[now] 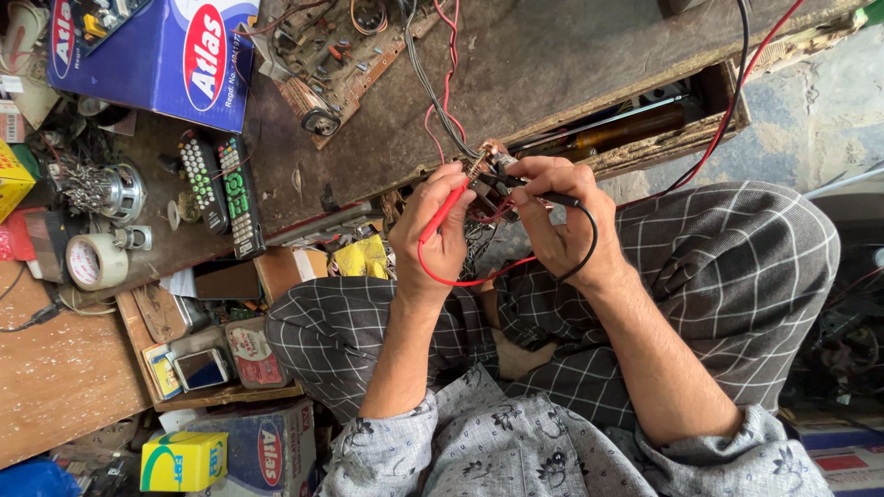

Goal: The person uses a multimeter to test continuity on a small green circuit board and a motor assembly. They hold the board and motor while touching the multimeter probes to various points on the components.

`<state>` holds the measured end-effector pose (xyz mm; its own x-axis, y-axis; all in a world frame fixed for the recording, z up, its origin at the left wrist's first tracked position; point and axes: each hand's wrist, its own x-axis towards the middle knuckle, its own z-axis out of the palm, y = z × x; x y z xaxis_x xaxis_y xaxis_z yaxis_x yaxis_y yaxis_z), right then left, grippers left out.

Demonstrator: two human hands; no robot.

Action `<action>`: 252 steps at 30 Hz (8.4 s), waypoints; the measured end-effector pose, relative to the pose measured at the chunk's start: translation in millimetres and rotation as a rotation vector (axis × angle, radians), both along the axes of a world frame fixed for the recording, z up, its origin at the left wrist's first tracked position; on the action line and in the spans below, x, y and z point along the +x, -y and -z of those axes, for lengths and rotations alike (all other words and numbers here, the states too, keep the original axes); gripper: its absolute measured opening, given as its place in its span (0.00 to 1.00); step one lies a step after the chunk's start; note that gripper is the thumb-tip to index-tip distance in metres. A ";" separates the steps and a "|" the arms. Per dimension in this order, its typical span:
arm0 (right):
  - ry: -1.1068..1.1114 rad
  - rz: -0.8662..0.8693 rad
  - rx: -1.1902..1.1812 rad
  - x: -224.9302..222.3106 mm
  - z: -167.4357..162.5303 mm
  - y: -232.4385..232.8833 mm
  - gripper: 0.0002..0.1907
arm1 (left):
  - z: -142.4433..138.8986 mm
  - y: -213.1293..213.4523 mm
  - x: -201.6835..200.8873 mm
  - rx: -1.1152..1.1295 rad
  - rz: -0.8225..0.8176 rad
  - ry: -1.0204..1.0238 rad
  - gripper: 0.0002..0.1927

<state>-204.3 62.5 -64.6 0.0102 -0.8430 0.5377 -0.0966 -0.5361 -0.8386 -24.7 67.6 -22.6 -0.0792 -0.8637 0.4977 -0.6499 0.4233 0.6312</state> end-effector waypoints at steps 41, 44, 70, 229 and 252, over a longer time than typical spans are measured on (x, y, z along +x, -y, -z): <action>-0.056 -0.008 -0.069 1.3 -13.8 5.8 0.13 | -0.3 3.2 1.0 -0.082 0.081 0.086 0.14; -0.061 -0.008 -0.077 1.3 -14.0 6.0 0.13 | 0.0 3.9 1.8 -0.080 0.088 0.084 0.14; 0.246 -0.059 0.134 5.2 7.6 -0.2 0.11 | 0.6 0.6 1.2 -0.038 0.064 0.013 0.13; 0.052 0.090 0.023 15.7 0.6 -8.5 0.11 | 5.1 -5.5 -8.2 -0.157 0.022 0.101 0.19; 0.069 0.116 0.014 18.6 -9.2 -4.9 0.10 | 1.3 -4.6 -8.2 -0.152 0.028 0.104 0.19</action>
